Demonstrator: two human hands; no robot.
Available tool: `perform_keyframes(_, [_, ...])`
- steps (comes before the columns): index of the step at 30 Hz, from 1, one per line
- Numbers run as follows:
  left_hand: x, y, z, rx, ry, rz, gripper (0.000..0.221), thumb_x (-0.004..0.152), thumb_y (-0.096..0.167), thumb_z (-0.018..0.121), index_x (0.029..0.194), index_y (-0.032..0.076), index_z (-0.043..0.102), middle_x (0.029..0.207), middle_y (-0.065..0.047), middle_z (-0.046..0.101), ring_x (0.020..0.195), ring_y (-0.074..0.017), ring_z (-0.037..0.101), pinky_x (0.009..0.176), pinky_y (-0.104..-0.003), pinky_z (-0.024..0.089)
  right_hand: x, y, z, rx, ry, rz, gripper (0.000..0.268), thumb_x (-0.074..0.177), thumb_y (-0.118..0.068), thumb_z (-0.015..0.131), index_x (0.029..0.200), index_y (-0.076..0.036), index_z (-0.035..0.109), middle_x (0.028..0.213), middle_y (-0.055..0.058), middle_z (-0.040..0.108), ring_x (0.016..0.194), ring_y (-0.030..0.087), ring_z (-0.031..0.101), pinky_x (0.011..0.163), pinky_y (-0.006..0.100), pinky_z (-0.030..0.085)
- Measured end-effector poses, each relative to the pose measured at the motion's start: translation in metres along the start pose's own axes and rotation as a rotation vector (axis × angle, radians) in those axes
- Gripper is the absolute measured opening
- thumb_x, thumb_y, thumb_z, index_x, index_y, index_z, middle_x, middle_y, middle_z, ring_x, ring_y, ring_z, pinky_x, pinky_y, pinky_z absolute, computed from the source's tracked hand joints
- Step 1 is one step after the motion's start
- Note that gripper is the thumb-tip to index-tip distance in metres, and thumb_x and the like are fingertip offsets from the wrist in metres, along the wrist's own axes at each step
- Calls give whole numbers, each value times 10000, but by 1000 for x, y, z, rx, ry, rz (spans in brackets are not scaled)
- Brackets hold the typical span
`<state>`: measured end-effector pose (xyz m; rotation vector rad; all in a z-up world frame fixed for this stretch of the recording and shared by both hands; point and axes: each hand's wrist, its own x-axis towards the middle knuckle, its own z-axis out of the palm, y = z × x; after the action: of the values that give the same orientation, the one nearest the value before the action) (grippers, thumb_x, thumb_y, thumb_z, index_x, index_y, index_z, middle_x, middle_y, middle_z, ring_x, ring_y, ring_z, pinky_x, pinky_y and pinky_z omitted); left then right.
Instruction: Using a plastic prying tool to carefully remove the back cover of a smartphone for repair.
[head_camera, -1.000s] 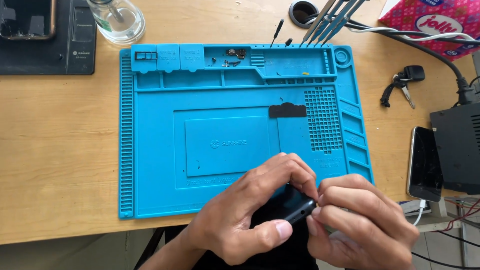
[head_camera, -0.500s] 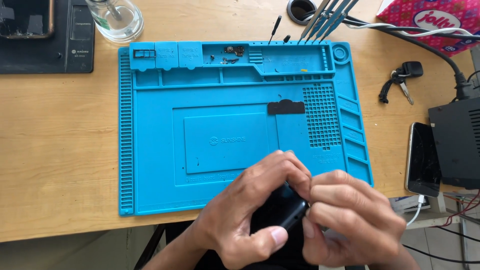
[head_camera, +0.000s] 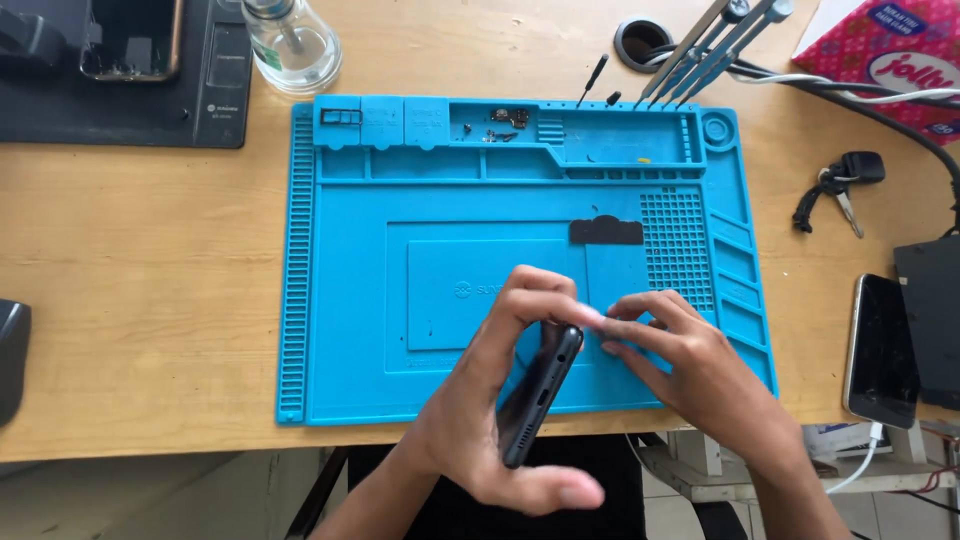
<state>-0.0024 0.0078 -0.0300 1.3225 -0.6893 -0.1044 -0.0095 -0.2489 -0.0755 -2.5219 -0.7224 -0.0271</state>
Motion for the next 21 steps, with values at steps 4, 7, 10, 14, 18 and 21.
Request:
perform_keyframes(4, [-4,-7,0,0,58,-55,772,771,495,775,1358,118,444,1299,-111,429,1154,-207,501,987,-306,467,12,5,-14,74,-182,116,162,909,-208,730,1062,-160,752,1049,17,674,877,193,708,747,346,556])
perform_keyframes(7, [-4,-10,1,23,62,-47,729,786,466,778,1349,127,461,1274,-112,459,1180,-218,509,973,-314,472,21,17,-22,84,-357,201,162,925,-296,715,1058,-204,702,1010,-27,682,810,153,713,715,318,547])
perform_keyframes(10, [-4,-11,2,26,56,-27,703,797,450,777,1336,124,465,1241,-107,471,1188,-224,493,952,-317,463,34,18,-32,80,-553,285,216,942,-321,709,1132,-264,624,932,-62,671,853,114,731,772,294,549])
perform_keyframes(14, [-4,-13,3,17,51,-1,753,777,513,782,1337,125,462,1224,-118,469,1157,-228,511,970,-327,473,36,25,-42,171,-557,103,132,957,-317,686,1003,-193,683,831,-33,732,699,169,665,615,328,513])
perform_keyframes(18, [-4,-9,5,37,48,-29,817,715,606,757,1331,149,475,1224,-101,492,1165,-218,531,957,-318,495,21,-26,-52,473,-7,107,53,831,-126,782,883,-123,790,907,36,697,778,151,689,709,267,560])
perform_keyframes(21, [-5,-14,9,60,24,57,868,689,628,753,1357,162,455,1208,-109,510,1144,-221,536,991,-330,493,6,-62,-42,941,447,200,131,940,-67,672,1053,-87,736,887,93,660,646,171,700,577,227,617])
